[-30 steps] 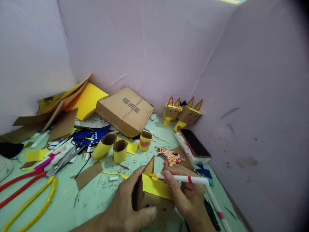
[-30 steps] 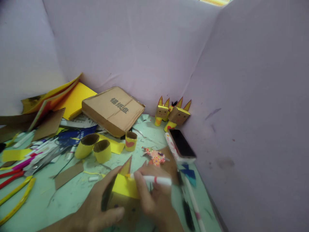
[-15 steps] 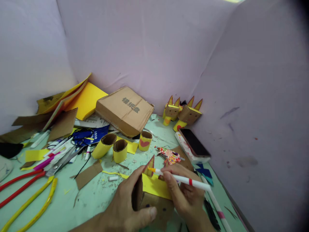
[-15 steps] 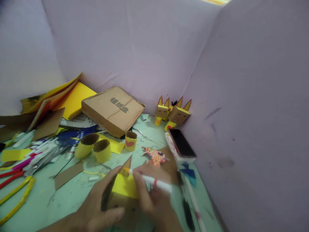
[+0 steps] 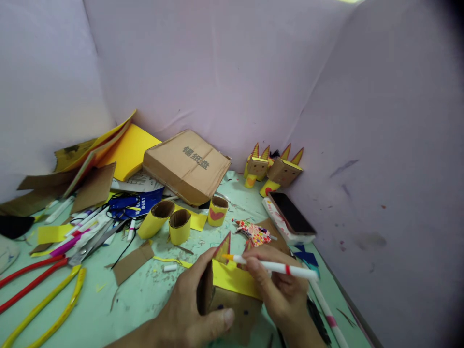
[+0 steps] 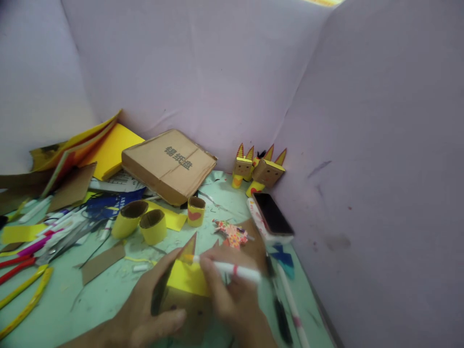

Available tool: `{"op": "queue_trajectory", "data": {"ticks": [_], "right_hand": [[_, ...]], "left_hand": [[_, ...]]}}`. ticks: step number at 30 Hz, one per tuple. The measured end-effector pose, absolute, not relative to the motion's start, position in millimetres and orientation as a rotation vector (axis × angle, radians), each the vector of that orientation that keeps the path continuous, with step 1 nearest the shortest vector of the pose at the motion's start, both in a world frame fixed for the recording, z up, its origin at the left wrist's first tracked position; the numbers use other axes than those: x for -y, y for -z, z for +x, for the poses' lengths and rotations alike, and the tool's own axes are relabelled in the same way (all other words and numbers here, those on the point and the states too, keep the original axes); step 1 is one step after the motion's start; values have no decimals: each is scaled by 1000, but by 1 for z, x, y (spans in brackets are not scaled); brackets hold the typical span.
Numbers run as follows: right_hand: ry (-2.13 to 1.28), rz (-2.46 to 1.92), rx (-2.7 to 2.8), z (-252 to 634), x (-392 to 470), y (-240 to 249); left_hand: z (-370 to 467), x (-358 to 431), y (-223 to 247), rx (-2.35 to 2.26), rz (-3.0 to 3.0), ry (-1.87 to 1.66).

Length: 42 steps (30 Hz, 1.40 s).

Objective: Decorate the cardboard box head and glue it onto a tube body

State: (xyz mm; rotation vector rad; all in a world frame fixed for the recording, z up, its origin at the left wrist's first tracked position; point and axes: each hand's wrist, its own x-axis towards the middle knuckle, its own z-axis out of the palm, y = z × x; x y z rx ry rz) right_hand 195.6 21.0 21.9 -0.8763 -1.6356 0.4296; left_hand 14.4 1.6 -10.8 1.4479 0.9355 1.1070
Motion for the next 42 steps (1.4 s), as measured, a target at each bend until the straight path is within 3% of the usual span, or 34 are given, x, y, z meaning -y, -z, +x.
{"op": "queue_trajectory", "data": {"ticks": [5, 9, 17, 28, 42], "right_hand": [[-514, -904, 936, 209, -32, -29], [-590, -911, 756, 216, -42, -32], [-614, -964, 847, 217, -41, -28], [-299, -938, 1433, 215, -36, -16], [-420, -977, 1579, 214, -34, -16]], "left_hand": [[15, -6, 2, -879, 1110, -1093], [17, -5, -4, -911, 1035, -1115], [20, -2, -5, -908, 1039, -1109], [19, -2, -5, -931, 1111, -1117], [20, -4, -1, -906, 1097, -1135]]}}
